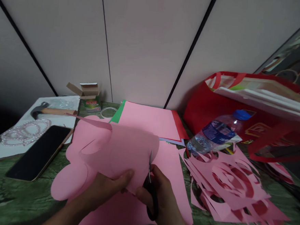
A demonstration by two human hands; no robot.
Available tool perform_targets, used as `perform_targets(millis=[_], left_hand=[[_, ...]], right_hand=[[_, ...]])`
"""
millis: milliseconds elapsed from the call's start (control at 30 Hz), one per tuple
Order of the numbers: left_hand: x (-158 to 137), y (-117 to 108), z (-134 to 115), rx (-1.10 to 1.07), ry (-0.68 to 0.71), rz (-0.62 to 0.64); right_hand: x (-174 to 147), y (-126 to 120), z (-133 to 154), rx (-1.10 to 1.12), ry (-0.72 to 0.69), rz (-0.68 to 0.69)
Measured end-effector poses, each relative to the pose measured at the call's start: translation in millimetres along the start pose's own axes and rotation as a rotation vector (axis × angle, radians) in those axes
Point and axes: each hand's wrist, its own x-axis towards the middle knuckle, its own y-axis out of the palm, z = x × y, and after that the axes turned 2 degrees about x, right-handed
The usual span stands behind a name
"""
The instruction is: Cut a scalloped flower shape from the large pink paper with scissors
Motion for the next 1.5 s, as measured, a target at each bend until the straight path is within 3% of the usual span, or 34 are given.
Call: perform_targets(millis=[433, 767, 1367, 1500], left_hand=[[1.8, -3.6, 1.1, 0.018, -0.012, 0.000], [2.9, -5.9, 1.6, -0.007, -0.043, -0.195], [-0.3, -6.0, 0.7, 0.057, -0.008, -0.188], [-0.9, -6.2, -0.9, 0.047, -0.012, -0.127]], right_hand=[[-1.8, 0.6, -0.4, -0.098, 0.063, -0.081], [-2.3, 2.5, 3.2, -0.122, 0.081, -0.086], [-0.7, 2.7, 0.1, -0.041, 0.027, -0.024], [-0.7, 0.7, -1.5, -0.073, 0.021, -0.030]])
